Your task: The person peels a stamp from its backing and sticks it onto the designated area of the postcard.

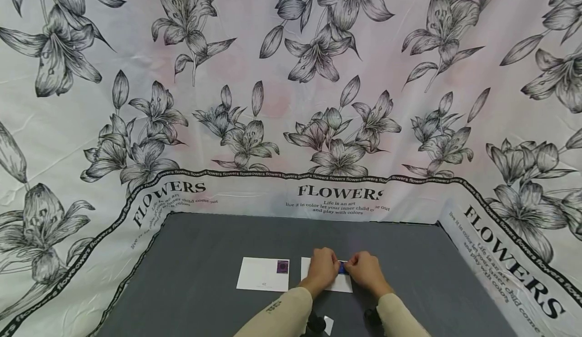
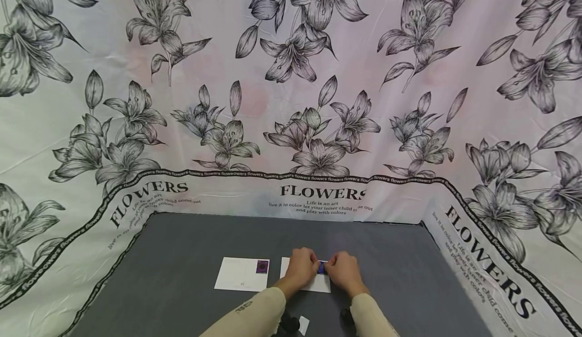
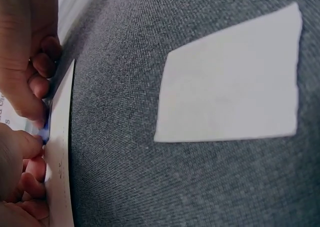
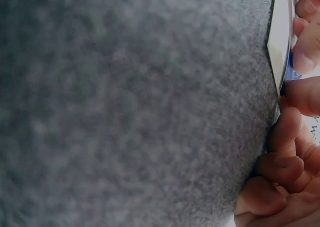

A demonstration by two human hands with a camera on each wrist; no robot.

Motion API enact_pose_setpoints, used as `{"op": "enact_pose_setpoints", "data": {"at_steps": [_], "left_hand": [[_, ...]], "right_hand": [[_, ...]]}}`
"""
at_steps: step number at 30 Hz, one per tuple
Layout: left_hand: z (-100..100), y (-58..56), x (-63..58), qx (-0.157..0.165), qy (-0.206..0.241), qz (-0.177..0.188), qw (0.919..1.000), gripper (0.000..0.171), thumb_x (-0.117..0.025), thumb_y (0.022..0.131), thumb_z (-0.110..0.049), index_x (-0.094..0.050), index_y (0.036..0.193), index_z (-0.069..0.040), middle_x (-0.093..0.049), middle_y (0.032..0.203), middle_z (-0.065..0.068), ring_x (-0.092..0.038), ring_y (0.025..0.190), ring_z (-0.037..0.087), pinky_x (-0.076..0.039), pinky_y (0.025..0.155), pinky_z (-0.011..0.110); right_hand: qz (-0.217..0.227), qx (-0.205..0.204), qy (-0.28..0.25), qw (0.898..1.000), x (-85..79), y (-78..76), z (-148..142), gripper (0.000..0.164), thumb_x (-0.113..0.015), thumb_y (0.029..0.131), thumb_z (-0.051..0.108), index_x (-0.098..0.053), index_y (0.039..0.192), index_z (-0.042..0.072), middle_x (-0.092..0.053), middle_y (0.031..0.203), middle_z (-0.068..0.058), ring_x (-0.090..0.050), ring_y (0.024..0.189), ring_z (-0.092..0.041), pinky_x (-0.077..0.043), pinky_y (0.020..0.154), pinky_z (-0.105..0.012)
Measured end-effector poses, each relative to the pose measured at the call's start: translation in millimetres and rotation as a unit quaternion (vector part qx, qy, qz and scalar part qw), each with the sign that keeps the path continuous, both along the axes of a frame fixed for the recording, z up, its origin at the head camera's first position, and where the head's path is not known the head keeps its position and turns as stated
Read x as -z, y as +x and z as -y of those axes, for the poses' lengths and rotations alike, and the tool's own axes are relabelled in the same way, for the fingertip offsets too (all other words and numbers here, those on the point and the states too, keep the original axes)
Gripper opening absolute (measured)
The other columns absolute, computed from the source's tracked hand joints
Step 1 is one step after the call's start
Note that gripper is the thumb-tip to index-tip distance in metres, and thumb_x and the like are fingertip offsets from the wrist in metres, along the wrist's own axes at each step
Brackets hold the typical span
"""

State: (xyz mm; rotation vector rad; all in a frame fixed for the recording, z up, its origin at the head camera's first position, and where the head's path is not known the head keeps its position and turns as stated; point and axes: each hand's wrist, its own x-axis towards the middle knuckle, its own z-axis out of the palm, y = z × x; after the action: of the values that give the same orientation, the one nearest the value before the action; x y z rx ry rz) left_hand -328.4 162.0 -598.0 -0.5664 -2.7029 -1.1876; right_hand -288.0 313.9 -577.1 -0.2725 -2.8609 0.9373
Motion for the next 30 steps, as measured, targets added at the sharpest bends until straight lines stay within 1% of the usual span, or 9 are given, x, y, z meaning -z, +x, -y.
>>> {"op": "enact_pose_setpoints", "data": {"at_steps": [5, 8, 11, 12, 15, 19, 23, 28, 30], "left_hand": [[0.4, 1.3, 0.1, 0.001, -0.006, -0.005, 1.0000, 0.023, -0.086, 0.087, -0.007, -0.066, 0.076, -0.010, -0.066, 0.070, 0.002, -0.058, 0.060, 0.011, -0.047, 0.055, 0.030], [1.5, 3.1, -0.1, 0.007, -0.004, -0.017, 0.9998, 0.026, -0.087, 0.087, -0.005, -0.061, 0.084, -0.009, -0.066, 0.075, 0.006, -0.058, 0.063, 0.015, -0.047, 0.057, 0.032], [2.8, 4.6, -0.9, 0.015, -0.007, -0.027, 0.9995, 0.025, -0.086, 0.087, -0.004, -0.061, 0.086, -0.011, -0.066, 0.075, 0.004, -0.055, 0.063, 0.013, -0.045, 0.056, 0.033], [3.3, 4.7, -1.6, 0.018, -0.007, -0.029, 0.9994, 0.024, -0.085, 0.088, -0.005, -0.063, 0.085, -0.011, -0.067, 0.076, 0.003, -0.054, 0.063, 0.012, -0.045, 0.056, 0.032], [3.7, 4.9, -4.9, 0.025, -0.019, -0.020, 0.9993, 0.016, -0.083, 0.089, -0.006, -0.070, 0.083, -0.013, -0.071, 0.079, 0.001, -0.058, 0.065, 0.011, -0.047, 0.058, 0.031], [2.7, 3.8, -7.0, 0.030, -0.039, -0.004, 0.9988, 0.009, -0.082, 0.091, -0.007, -0.076, 0.087, -0.013, -0.077, 0.087, 0.002, -0.066, 0.071, 0.015, -0.052, 0.063, 0.030], [3.0, 1.7, -5.8, 0.039, -0.055, 0.000, 0.9977, 0.008, -0.083, 0.088, -0.008, -0.077, 0.092, -0.012, -0.077, 0.091, 0.004, -0.063, 0.071, 0.015, -0.052, 0.064, 0.031], [5.1, -4.6, 3.5, 0.060, -0.054, -0.015, 0.9966, 0.013, -0.085, 0.084, -0.014, -0.078, 0.095, -0.012, -0.075, 0.090, 0.003, -0.057, 0.070, 0.012, -0.050, 0.065, 0.030], [4.3, -9.9, 11.8, 0.068, -0.051, -0.021, 0.9962, 0.014, -0.086, 0.083, -0.017, -0.078, 0.095, -0.014, -0.074, 0.088, 0.000, -0.055, 0.070, 0.011, -0.048, 0.063, 0.029]], "right_hand": [[-0.006, -0.004, -0.001, 1.000, 5.2, -2.7, -3.5, 0.018, -0.079, 0.086, 0.013, -0.066, 0.073, 0.011, -0.062, 0.069, 0.000, -0.056, 0.063, -0.019, -0.044, 0.057, -0.033], [-0.021, -0.002, 0.013, 1.000, 16.7, -7.9, -8.4, 0.019, -0.080, 0.085, 0.018, -0.064, 0.076, 0.014, -0.061, 0.071, 0.001, -0.055, 0.065, -0.018, -0.044, 0.060, -0.033], [-0.040, -0.015, 0.037, 0.998, 32.3, -13.4, -15.1, 0.019, -0.080, 0.088, 0.022, -0.063, 0.082, 0.016, -0.059, 0.073, 0.003, -0.053, 0.067, -0.015, -0.042, 0.060, -0.033], [-0.043, -0.018, 0.041, 0.998, 32.0, -12.7, -14.7, 0.017, -0.080, 0.089, 0.021, -0.064, 0.083, 0.017, -0.059, 0.074, 0.004, -0.053, 0.067, -0.015, -0.041, 0.061, -0.033], [-0.049, -0.035, 0.043, 0.997, 22.8, -7.3, -10.0, 0.012, -0.078, 0.090, 0.016, -0.068, 0.085, 0.015, -0.061, 0.074, 0.002, -0.054, 0.067, -0.017, -0.041, 0.060, -0.036], [-0.026, -0.040, 0.037, 0.998, -0.5, 2.0, 0.8, 0.008, -0.080, 0.091, 0.011, -0.073, 0.090, 0.014, -0.063, 0.077, 0.001, -0.056, 0.070, -0.018, -0.044, 0.063, -0.038], [-0.001, -0.051, 0.055, 0.997, -8.6, 3.0, 1.2, 0.010, -0.082, 0.090, 0.010, -0.076, 0.097, 0.014, -0.065, 0.081, 0.002, -0.056, 0.072, -0.016, -0.045, 0.065, -0.038], [0.016, -0.064, 0.059, 0.996, -12.1, 2.6, -2.7, 0.019, -0.087, 0.086, 0.011, -0.079, 0.102, 0.014, -0.066, 0.083, 0.002, -0.057, 0.074, -0.016, -0.046, 0.067, -0.038], [0.022, -0.069, 0.055, 0.996, -12.1, 2.9, -4.7, 0.021, -0.088, 0.085, 0.010, -0.079, 0.103, 0.013, -0.067, 0.084, 0.002, -0.057, 0.075, -0.016, -0.047, 0.068, -0.037]]}}
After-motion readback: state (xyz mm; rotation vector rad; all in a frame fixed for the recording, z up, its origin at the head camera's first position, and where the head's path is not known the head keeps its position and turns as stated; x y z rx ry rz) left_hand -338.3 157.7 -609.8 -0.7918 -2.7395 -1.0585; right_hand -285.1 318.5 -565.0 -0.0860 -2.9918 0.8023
